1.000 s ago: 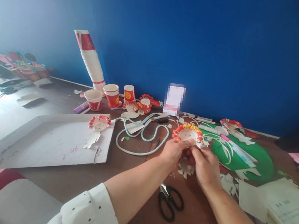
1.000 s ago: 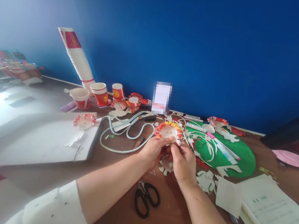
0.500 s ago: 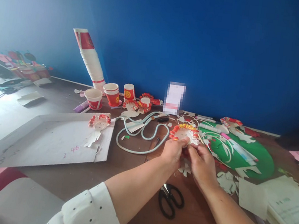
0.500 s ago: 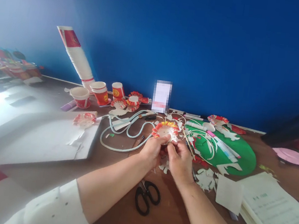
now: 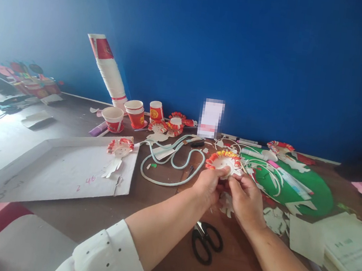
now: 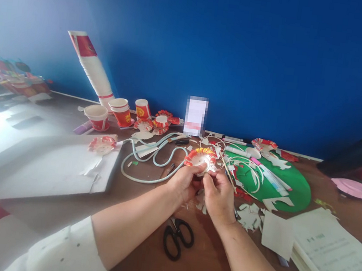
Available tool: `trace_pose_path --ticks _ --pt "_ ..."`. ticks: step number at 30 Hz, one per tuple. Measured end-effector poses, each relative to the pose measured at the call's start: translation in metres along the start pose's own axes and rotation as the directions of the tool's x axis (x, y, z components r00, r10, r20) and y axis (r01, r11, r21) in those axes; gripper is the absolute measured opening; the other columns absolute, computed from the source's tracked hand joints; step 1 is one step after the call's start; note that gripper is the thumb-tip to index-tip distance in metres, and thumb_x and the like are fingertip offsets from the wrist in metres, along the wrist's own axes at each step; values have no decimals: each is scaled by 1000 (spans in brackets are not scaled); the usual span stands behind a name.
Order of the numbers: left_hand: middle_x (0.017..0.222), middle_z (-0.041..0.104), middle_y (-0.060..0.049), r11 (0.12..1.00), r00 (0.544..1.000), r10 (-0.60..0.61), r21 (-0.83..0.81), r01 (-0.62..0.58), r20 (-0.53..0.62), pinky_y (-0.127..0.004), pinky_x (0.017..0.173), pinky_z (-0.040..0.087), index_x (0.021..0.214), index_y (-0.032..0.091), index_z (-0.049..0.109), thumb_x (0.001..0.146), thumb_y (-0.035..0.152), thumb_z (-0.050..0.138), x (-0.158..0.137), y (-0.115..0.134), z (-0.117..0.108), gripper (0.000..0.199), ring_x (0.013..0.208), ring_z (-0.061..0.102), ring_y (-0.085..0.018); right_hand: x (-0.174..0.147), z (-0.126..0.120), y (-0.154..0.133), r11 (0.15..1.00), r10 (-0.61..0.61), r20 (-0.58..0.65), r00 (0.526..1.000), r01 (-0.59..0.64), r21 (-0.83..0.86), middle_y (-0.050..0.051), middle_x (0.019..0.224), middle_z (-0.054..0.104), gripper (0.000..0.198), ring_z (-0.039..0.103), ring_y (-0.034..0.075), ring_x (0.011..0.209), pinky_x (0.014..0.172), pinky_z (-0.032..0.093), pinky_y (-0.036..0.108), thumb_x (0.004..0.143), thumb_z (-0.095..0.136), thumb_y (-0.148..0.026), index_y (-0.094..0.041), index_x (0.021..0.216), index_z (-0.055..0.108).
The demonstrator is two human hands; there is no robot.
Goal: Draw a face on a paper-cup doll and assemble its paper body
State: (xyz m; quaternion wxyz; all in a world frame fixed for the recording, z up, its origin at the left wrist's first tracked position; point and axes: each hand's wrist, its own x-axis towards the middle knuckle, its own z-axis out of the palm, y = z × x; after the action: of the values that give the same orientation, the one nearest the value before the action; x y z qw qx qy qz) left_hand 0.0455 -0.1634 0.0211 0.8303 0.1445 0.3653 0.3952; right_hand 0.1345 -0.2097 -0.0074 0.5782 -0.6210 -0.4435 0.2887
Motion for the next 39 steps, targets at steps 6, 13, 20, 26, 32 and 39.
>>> trace_pose_path --ticks 6,13,20,26,32,39 --pt "61 61 -5 997 989 78 19 -81 125 -20 44 42 71 11 62 71 20 75 2 0 -3 15 49 53 -10 2 2 0 991 56 -39 998 -51 126 3 73 67 21 63 20 69 68 55 34 77 66 -41 -21 84 66" --pt "63 61 -4 982 958 140 92 -167 251 -23 50 46 76 9 63 62 29 83 7 -3 -9 31 52 57 -12 7 0 -3 983 87 -50 995 -77 168 2 70 69 25 64 19 64 60 54 31 73 67 -43 -20 81 65" --pt "56 57 -1 972 964 177 119 -203 200 -23 45 41 69 11 58 65 30 82 9 -3 -10 32 45 53 -10 6 -3 -12 997 66 -15 998 -66 32 1 60 64 32 60 17 56 54 49 28 71 69 -49 -18 80 66" --pt "53 52 0 984 977 140 92 -155 159 -24 43 41 69 12 56 69 26 78 11 -1 -11 26 43 50 -11 7 -3 -11 997 73 16 997 -73 2 2 64 66 35 61 18 58 57 49 29 70 69 -49 -18 85 66" --pt "62 59 -4 985 977 149 67 -160 152 -24 49 45 75 10 61 66 20 77 11 -2 -10 22 49 55 -12 5 -1 -20 991 98 11 995 -96 -94 2 61 67 26 62 18 58 57 48 28 70 62 -41 -17 78 66" --pt "62 61 -4 950 958 282 125 -287 54 -24 56 47 69 13 61 60 27 81 15 -15 -10 27 55 57 -12 2 3 -22 960 97 -55 994 -108 -259 4 61 68 26 60 19 56 55 44 29 69 57 -42 -17 72 66"
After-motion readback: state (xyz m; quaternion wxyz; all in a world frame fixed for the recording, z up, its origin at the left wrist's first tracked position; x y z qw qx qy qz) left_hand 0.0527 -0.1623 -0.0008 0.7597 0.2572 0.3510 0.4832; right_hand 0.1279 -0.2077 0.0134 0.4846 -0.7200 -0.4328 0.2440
